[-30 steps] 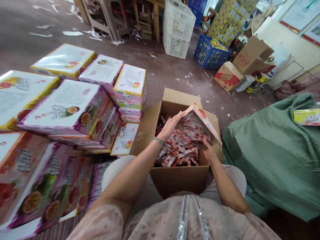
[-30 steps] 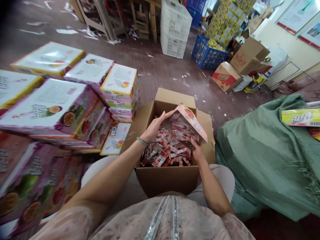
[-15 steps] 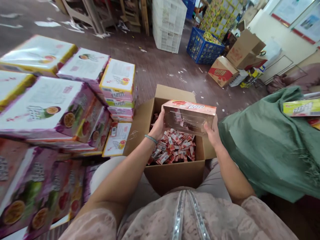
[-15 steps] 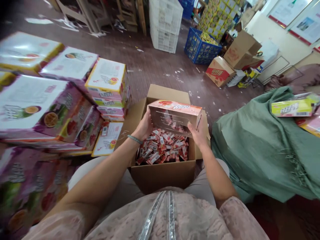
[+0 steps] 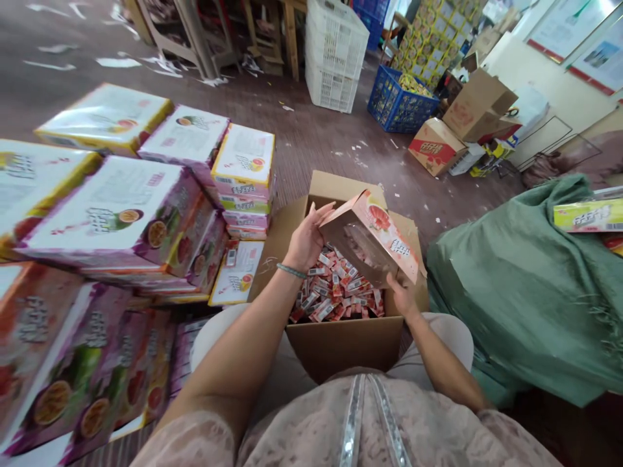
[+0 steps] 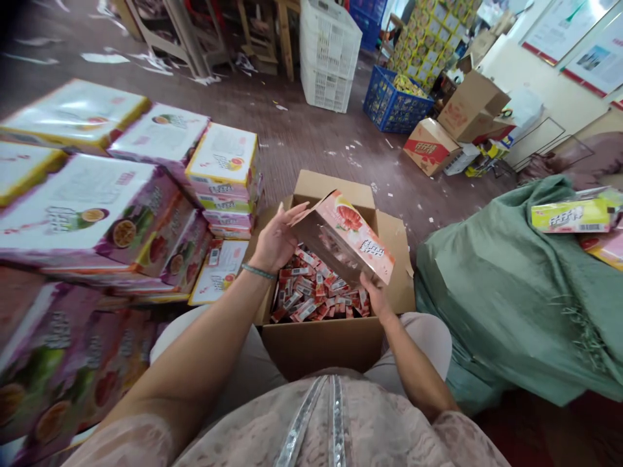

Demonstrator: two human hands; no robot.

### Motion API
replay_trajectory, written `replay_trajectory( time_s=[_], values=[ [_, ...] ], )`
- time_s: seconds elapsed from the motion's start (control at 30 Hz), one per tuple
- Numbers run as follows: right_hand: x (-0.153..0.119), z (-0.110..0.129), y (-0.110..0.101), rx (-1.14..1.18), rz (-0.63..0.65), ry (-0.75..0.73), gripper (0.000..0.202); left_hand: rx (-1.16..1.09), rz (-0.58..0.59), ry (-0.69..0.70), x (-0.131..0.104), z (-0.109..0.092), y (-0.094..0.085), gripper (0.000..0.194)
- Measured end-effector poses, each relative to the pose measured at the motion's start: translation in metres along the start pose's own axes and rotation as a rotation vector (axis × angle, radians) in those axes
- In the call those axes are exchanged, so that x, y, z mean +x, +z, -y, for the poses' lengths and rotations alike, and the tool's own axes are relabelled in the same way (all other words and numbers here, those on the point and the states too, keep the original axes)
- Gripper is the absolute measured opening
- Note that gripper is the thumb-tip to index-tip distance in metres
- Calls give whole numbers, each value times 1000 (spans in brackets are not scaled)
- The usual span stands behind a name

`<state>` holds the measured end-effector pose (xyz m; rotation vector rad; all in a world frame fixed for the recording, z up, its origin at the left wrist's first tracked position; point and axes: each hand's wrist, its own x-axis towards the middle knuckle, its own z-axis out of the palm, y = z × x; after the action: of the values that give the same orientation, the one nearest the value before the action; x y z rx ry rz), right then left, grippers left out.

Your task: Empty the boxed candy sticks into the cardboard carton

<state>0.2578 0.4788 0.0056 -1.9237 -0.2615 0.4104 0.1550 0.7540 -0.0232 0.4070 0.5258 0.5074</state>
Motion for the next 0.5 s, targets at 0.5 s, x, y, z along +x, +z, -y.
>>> replay_trajectory(
  time_s=[0.5],
  values=[
    [-3, 67, -38, -153, -133, -414, 83, 405, -234, -339, 6, -14, -8, 24]
  ],
)
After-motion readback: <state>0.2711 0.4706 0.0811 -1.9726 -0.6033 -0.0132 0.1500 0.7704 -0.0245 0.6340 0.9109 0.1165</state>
